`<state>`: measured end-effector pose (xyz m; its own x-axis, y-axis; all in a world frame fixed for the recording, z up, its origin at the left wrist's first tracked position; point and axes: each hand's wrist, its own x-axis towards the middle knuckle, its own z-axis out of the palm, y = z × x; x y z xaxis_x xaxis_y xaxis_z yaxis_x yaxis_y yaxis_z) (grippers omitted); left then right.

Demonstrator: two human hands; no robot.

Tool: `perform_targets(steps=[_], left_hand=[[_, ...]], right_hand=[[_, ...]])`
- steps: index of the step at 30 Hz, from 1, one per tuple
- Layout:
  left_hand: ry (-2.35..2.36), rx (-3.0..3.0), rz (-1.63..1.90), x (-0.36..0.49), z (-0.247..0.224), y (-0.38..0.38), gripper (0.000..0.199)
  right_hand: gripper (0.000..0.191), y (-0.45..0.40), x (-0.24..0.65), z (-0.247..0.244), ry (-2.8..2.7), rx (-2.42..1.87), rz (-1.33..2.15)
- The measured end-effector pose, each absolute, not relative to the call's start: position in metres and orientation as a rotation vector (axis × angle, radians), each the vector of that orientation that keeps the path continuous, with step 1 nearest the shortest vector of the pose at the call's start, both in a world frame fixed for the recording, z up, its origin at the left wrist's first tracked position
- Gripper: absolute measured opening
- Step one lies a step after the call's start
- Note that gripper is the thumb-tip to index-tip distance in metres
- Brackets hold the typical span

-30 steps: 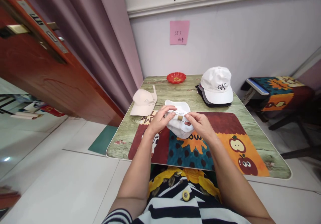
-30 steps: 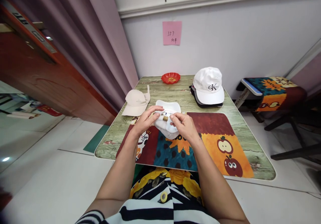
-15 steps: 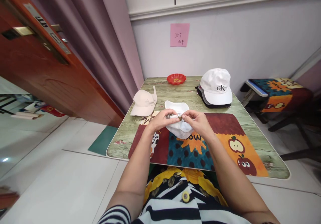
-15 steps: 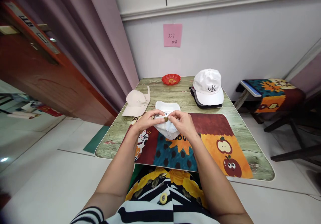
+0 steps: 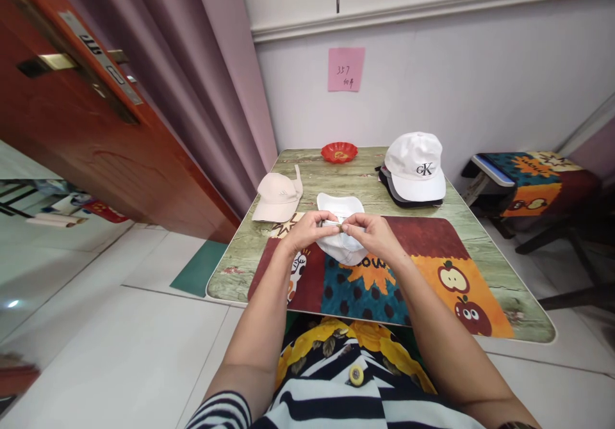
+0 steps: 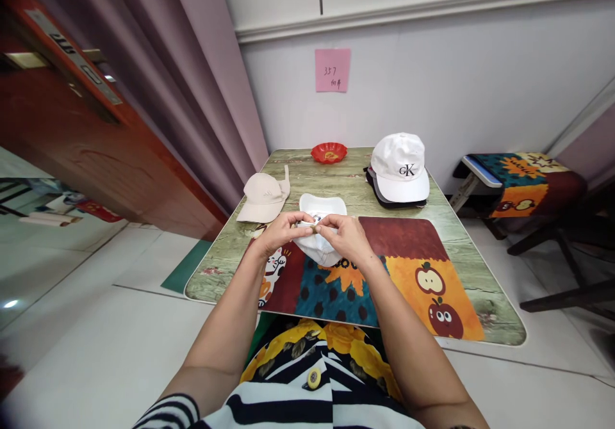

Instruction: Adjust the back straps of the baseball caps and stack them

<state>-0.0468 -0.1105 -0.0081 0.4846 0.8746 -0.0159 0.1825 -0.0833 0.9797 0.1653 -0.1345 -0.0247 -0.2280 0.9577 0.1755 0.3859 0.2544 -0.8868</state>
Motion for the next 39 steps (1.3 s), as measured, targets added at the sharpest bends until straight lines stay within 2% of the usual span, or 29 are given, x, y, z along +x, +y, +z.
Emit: perform_targets(steps=[19, 22, 26, 28, 31, 33, 37, 39], left_hand=[[0.996, 1.597, 0.883, -0.053, -0.021, -0.112, 0.026], [1.002, 1.635, 0.855, -0.059, -0.021, -0.113, 0.03], [1.036, 1.627, 0.972, -0.075, -0.022, -0.11, 0.032], [1.051, 1.682, 1.0, -0.081, -0.025, -0.107, 0.033], [1.08, 1.814, 0.963, -0.082, -0.033, -0.101, 0.05], [1.111, 1.87, 0.926, -0.078, -0.037, -0.098, 0.049], [1.043, 1.793, 0.926, -0.071, -0.026, -0.096, 0.018], [0.959, 1.636, 0.974, -0.071, -0.01, -0.095, 0.021]], right_hand=[[0.039, -0.131, 0.189, -0.038, -1.482, -1.27, 0.906], [0.039, -0.124, 0.208, -0.047, -1.479, -1.315, 0.815], [0.032, -0.117, 0.235, -0.065, -1.624, -1.531, 0.504], [0.043, -0.116, 0.241, -0.075, -1.804, -1.613, 0.357], [0.062, -0.115, 0.237, -0.089, -2.083, -1.504, 0.316], [0.057, -0.114, 0.23, -0.093, -2.14, -1.381, 0.373], [0.022, -0.111, 0.223, -0.077, -1.969, -1.157, 0.593], [0.022, -0.11, 0.224, -0.058, -1.817, -1.025, 0.754]])
